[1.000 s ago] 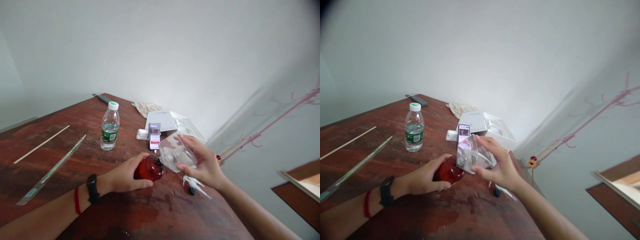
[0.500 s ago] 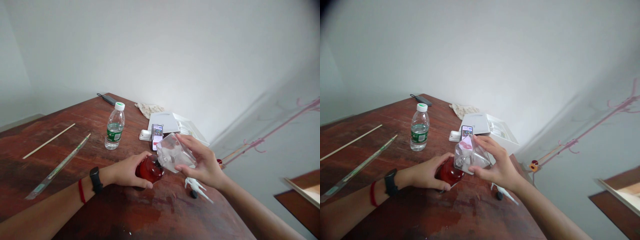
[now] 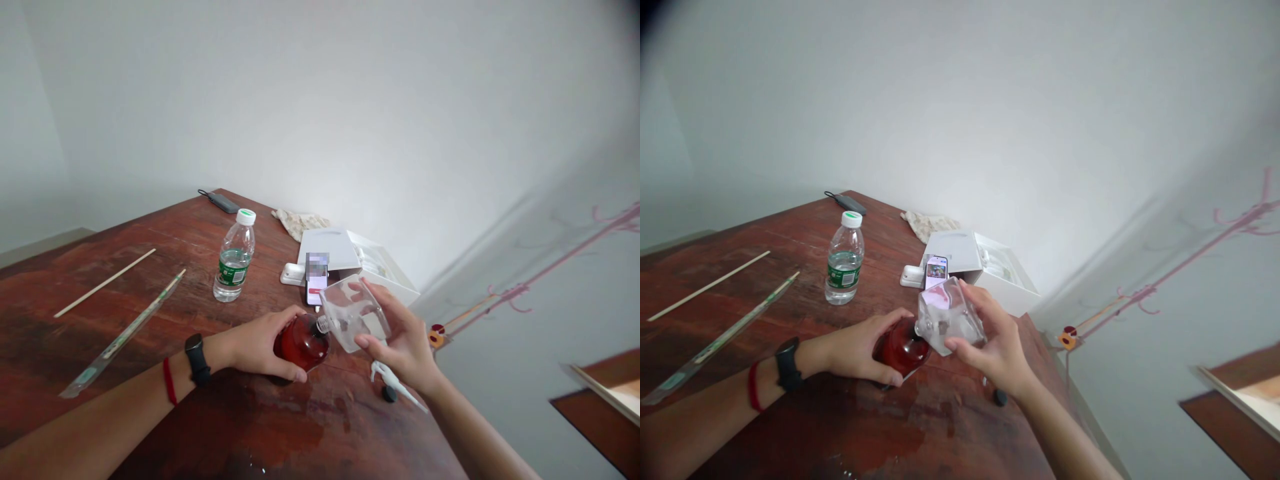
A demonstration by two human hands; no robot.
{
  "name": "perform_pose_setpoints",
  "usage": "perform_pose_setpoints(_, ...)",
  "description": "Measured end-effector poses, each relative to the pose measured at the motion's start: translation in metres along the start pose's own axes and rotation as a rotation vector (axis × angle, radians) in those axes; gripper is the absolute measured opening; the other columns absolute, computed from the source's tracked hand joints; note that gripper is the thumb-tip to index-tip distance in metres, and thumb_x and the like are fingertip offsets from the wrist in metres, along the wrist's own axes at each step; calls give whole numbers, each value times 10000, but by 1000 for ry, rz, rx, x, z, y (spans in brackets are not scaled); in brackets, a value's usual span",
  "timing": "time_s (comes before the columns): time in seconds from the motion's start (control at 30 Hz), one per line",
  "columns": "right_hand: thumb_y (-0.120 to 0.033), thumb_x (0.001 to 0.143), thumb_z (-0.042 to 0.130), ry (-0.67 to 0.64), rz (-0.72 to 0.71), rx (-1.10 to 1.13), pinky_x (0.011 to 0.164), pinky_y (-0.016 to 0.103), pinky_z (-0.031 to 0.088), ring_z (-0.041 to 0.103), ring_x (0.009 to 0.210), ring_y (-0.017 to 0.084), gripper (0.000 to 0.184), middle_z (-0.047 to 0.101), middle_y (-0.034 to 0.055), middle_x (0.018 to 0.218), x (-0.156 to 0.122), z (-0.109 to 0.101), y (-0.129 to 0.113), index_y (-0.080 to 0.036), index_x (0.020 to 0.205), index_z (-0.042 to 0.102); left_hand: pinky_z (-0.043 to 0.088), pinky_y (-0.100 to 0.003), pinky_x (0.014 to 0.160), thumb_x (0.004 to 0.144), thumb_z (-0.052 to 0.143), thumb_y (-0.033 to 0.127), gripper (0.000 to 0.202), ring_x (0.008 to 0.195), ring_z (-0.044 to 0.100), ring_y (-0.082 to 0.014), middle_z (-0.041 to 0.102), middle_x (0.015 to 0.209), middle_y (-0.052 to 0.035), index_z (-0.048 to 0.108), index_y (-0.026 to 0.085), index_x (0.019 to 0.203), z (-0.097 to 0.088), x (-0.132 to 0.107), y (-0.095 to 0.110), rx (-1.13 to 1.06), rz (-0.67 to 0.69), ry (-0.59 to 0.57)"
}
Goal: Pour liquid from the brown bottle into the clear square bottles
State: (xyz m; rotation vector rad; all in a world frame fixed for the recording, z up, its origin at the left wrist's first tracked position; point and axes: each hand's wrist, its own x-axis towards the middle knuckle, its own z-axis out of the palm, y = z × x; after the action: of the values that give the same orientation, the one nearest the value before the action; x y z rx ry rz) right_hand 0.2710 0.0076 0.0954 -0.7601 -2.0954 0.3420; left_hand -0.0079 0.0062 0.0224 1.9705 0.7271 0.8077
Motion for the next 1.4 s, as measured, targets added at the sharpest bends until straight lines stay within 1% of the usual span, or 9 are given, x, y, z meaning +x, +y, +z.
perform_pose_setpoints(0.17,-457,801,884,211,113,155,1041,520,603,690,1287,357,694,715,135,1411,-26,21,11,-297,1436,655,553,-427,1009,695,936,467,797,1160,730,-334,755,1294,-91,554,246,1359,2,1,-3,1,-1,11)
perform_pose_setpoints(0.3,-382,834,868,225,155,341,1019,511,616,720,1246,347,681,720,131,1404,-38,35,20,-308,1459,608,547,-428,1033,707,932,444,782,1171,724,-324,751,1302,-90,558,238,1362,4,0,-4,-27,-16,-1)
perform_pose_setpoints(0.5,-422,828,869,319,295,580,963,499,615,737,1194,336,683,714,128,1403,-49,51,32,-320,1439,582,537,-435,1049,698,935,430,804,1231,698,-345,728,1364,-93,564,255,1390,6,1,-1,-36,-32,23)
perform_pose_setpoints(0.6,-449,803,883,362,384,674,956,505,598,741,1164,346,778,716,134,1386,-53,56,33,-327,1484,527,540,-444,1042,682,943,441,808,1190,714,-346,743,1324,-88,574,258,1376,6,1,-2,-27,-50,31)
perform_pose_setpoints(0.8,-426,803,872,353,520,921,1025,576,563,699,1249,374,1013,727,125,1340,-57,65,26,-366,1635,296,536,-441,1058,705,941,441,792,1216,706,-336,734,1334,-82,556,258,1372,7,1,-5,-60,-45,19)
perform_pose_setpoints(1.03,-427,762,862,322,645,1076,1112,547,513,670,1285,351,759,688,59,1405,-56,70,23,-366,1458,565,522,-459,1085,716,941,417,798,1245,694,-340,719,1368,-90,531,265,1384,8,2,-12,-81,-20,2)
perform_pose_setpoints(1.17,-433,782,836,312,645,1100,1137,525,491,662,1298,326,707,733,50,1337,-51,67,24,-361,1433,568,505,-470,1100,712,944,426,801,1243,689,-339,718,1360,-91,535,259,1380,7,2,-11,-48,-9,16)
perform_pose_setpoints(1.27,-437,772,840,350,647,1111,1102,487,516,687,1239,295,610,757,28,1289,-49,66,29,-357,1331,610,501,-469,1093,705,946,424,806,1234,687,-336,716,1345,-88,528,252,1373,7,2,-10,-33,-12,16)
perform_pose_setpoints(1.4,-370,716,896,361,649,1138,939,407,580,733,1065,257,484,787,17,1140,-49,69,34,-315,1120,636,494,-456,1090,720,936,425,785,1238,680,-332,709,1342,-88,527,248,1366,6,3,-11,-40,8,4)
